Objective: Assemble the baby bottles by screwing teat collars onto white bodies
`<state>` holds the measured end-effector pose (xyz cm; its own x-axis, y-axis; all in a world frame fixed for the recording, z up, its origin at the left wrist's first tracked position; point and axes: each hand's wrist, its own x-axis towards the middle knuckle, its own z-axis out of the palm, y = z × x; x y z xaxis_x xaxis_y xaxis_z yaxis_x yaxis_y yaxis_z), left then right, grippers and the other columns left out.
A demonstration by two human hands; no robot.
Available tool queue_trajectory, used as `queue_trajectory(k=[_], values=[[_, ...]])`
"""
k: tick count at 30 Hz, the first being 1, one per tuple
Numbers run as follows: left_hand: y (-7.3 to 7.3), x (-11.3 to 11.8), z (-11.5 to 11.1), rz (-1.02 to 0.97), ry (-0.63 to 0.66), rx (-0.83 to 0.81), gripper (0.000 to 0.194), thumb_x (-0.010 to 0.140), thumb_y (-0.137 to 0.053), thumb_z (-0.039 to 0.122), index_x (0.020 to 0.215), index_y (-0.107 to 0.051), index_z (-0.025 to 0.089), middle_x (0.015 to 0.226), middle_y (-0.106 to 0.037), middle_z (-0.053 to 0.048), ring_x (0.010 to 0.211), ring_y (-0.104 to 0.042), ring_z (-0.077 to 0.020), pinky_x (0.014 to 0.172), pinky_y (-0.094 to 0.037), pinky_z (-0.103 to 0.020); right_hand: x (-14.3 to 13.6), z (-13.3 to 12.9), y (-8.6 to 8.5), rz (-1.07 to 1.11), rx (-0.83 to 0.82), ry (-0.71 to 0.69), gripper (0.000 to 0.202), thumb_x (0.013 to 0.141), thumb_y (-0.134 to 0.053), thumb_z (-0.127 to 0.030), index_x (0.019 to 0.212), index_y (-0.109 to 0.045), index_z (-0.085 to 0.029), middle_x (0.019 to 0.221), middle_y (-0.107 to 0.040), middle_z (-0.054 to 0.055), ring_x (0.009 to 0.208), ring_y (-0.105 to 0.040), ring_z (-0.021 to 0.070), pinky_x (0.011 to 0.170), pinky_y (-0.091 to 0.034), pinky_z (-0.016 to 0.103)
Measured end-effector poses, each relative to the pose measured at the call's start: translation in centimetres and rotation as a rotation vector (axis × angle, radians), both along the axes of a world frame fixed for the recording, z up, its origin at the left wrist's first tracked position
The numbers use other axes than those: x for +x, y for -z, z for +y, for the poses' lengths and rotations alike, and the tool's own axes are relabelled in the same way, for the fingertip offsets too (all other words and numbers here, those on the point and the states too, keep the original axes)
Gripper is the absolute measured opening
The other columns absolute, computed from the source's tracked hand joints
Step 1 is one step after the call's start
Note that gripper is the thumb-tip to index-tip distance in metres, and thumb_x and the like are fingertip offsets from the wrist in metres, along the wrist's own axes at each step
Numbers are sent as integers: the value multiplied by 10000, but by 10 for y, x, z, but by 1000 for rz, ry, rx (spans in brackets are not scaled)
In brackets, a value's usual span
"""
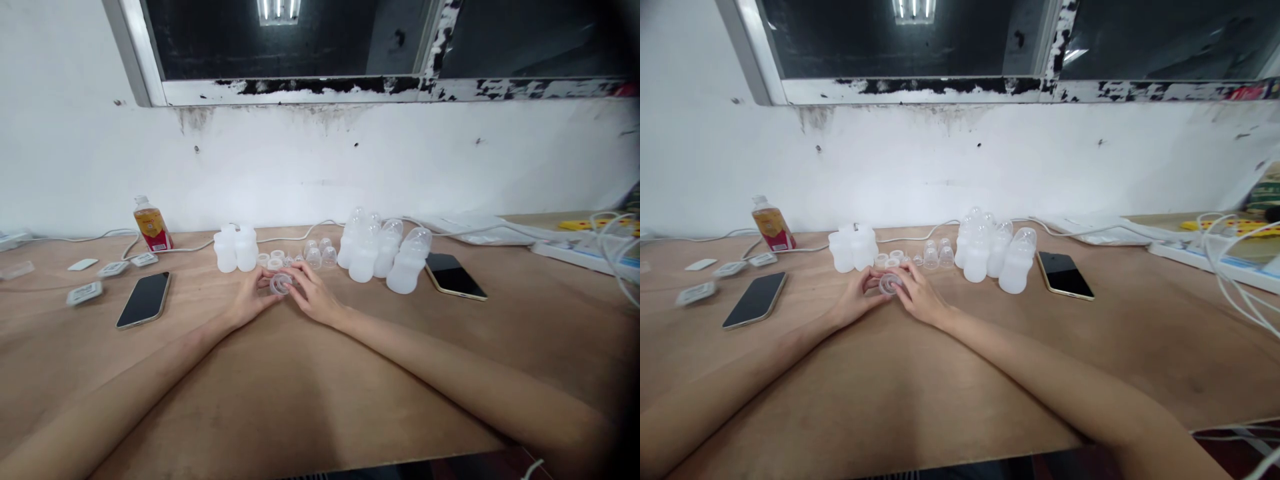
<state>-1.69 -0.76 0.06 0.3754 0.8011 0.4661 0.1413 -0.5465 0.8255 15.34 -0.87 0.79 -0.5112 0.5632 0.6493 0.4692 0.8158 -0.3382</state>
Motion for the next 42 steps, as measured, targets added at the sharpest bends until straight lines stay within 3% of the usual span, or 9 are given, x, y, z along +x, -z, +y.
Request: queue_trajectory(k=[3, 8, 11, 16, 20, 29, 35, 42], values=[[-1, -1, -2, 103, -2, 145, 267, 679, -596, 237, 873, -427, 166, 1056, -521, -72, 1026, -485, -183, 895, -378, -370, 0, 6, 3, 66, -122, 40, 406, 789, -437, -287, 1168, -382, -151, 1051, -461, 106, 908, -477, 171, 775, -418, 329], [-1, -1, -5, 307, -110, 365, 324, 704, -562, 252, 990, -425, 187, 1080, -497, -63, 1035, -451, -184, 890, -356, -356, 1, 13, 4, 57, -335, -26, 365, 764, -466, -229, 1119, -430, -154, 762, -537, 14, 631, -489, 108, 619, -419, 259], [0, 1, -5, 372, -167, 379, 358, 687, -571, 293, 991, -423, 174, 970, -518, -53, 927, -490, -178, 814, -397, -330, 2, 10, 2, 59, -313, 0, 345, 749, -474, -194, 1091, -449, -163, 713, -519, -9, 587, -465, 94, 600, -397, 240], [1, 3, -4, 423, -201, 290, 182, 796, -415, 319, 873, -484, 169, 797, -578, -16, 732, -541, -142, 685, -428, -281, 2, 5, 0, -7, -255, -28, 287, 782, -429, -211, 1063, -475, -173, 797, -564, 13, 600, -468, 90, 611, -383, 228], [2, 3, -3, 435, -217, 281, 191, 811, -393, 297, 907, -499, 170, 815, -605, -21, 742, -561, -141, 691, -427, -273, 1, 4, 2, -30, -212, -37, 282, 797, -404, -215, 1063, -485, -168, 825, -591, 23, 584, -471, 84, 597, -381, 215], [3, 2, -3, 523, -269, 330, 180, 812, -384, 247, 943, -490, 185, 824, -617, -17, 763, -569, -147, 705, -418, -278, 0, 4, 4, -94, -140, 106, 215, 813, -385, -226, 970, -515, -160, 823, -606, 42, 640, -520, 106, 595, -375, 217], [6, 1, -1, 663, -351, 419, 126, 792, -407, 234, 862, -502, 190, 783, -614, -7, 753, -559, -151, 734, -388, -298, -1, 1, 4, -186, -99, 145, 190, 820, -370, -232, 935, -506, -168, 780, -601, 35, 634, -525, 113, 586, -363, 221], [-3, 4, -7, 808, -429, 517, 95, 780, -401, 214, 784, -491, 183, 756, -584, -15, 733, -535, -150, 724, -375, -295, -3, 2, 7, -299, 0, 174, 124, 800, -367, -186, 877, -458, -151, 755, -574, 51, 628, -509, 126, 571, -343, 227]])
